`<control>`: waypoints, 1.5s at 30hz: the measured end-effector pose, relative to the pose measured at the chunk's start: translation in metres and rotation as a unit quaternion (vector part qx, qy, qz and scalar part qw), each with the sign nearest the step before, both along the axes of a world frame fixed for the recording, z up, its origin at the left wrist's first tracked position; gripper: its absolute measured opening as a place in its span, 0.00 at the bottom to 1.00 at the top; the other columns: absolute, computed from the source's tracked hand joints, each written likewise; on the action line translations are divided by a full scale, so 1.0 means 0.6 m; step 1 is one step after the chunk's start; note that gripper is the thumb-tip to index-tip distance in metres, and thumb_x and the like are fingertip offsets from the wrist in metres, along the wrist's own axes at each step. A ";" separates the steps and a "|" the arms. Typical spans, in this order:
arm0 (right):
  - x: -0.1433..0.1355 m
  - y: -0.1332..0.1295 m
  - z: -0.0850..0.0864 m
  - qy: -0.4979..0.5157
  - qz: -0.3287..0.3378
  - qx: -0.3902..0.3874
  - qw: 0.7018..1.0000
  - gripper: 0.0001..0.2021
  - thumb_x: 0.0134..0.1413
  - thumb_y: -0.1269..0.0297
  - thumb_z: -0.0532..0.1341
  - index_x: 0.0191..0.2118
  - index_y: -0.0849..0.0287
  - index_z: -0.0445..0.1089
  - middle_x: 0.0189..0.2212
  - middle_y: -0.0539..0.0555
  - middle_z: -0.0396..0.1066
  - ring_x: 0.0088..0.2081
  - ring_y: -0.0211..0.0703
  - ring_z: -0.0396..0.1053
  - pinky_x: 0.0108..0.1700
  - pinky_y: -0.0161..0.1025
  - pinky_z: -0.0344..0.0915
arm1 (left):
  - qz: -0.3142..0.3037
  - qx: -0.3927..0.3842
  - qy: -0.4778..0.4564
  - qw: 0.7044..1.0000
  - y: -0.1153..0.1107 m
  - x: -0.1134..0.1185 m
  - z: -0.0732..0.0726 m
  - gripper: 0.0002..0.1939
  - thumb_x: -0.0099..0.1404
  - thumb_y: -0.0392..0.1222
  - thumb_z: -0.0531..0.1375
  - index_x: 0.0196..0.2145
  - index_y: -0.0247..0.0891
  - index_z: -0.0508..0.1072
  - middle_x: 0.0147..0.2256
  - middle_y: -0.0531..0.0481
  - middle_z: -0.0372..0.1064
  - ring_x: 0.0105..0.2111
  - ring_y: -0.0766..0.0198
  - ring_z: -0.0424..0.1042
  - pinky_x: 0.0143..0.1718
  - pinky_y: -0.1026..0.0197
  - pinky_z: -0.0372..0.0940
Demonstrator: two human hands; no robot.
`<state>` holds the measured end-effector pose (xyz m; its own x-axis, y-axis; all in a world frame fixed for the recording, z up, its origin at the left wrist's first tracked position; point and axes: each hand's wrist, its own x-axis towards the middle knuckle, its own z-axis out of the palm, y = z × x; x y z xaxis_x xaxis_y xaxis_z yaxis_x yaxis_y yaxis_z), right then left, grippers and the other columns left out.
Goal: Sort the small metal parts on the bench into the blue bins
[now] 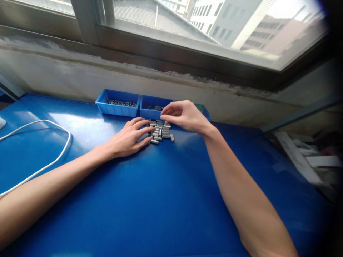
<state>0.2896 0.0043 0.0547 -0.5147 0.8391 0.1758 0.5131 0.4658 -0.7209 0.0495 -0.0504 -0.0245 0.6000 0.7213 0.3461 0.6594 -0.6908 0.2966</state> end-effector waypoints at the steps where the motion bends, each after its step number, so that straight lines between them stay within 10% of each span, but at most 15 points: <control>1: 0.000 -0.007 0.010 -0.051 0.045 -0.011 0.998 0.09 0.51 0.60 0.69 0.36 0.60 0.79 0.31 0.53 0.80 0.34 0.43 0.77 0.36 0.34 0.72 | 0.001 0.000 0.001 1.000 0.000 0.000 0.000 0.25 0.75 0.51 0.50 0.63 0.39 0.69 0.64 0.39 0.62 0.65 0.45 0.56 0.65 0.40 0.56; 7: -0.020 -0.030 0.021 -0.241 0.143 0.006 0.960 0.07 0.46 0.65 0.70 0.34 0.58 0.81 0.29 0.51 0.79 0.31 0.40 0.75 0.32 0.31 0.66 | 0.029 0.031 -0.019 0.999 0.006 -0.001 -0.006 0.22 0.75 0.47 0.51 0.58 0.35 0.73 0.59 0.38 0.67 0.62 0.47 0.61 0.65 0.43 0.59; 19: -0.053 -0.045 0.010 -0.341 0.123 0.025 0.932 0.06 0.46 0.73 0.66 0.31 0.59 0.80 0.30 0.53 0.80 0.30 0.39 0.73 0.34 0.31 0.64 | 0.040 0.035 -0.035 0.998 0.007 -0.002 -0.007 0.20 0.74 0.46 0.52 0.56 0.36 0.74 0.57 0.39 0.69 0.60 0.49 0.63 0.63 0.45 0.61; 45: 0.012 -0.001 -0.008 -0.073 0.090 -0.094 0.989 0.08 0.42 0.65 0.68 0.32 0.61 0.77 0.24 0.49 0.75 0.28 0.37 0.72 0.32 0.32 0.68 | 0.036 0.009 -0.072 0.997 0.005 0.001 0.001 0.21 0.76 0.47 0.51 0.59 0.37 0.71 0.57 0.39 0.69 0.59 0.50 0.63 0.63 0.45 0.61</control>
<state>0.2965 0.0039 0.0497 -0.6668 0.7427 -0.0611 0.5391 0.4242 -0.7277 0.0502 -0.0477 -0.0239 0.4905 0.7534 0.4379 0.6583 -0.6496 0.3802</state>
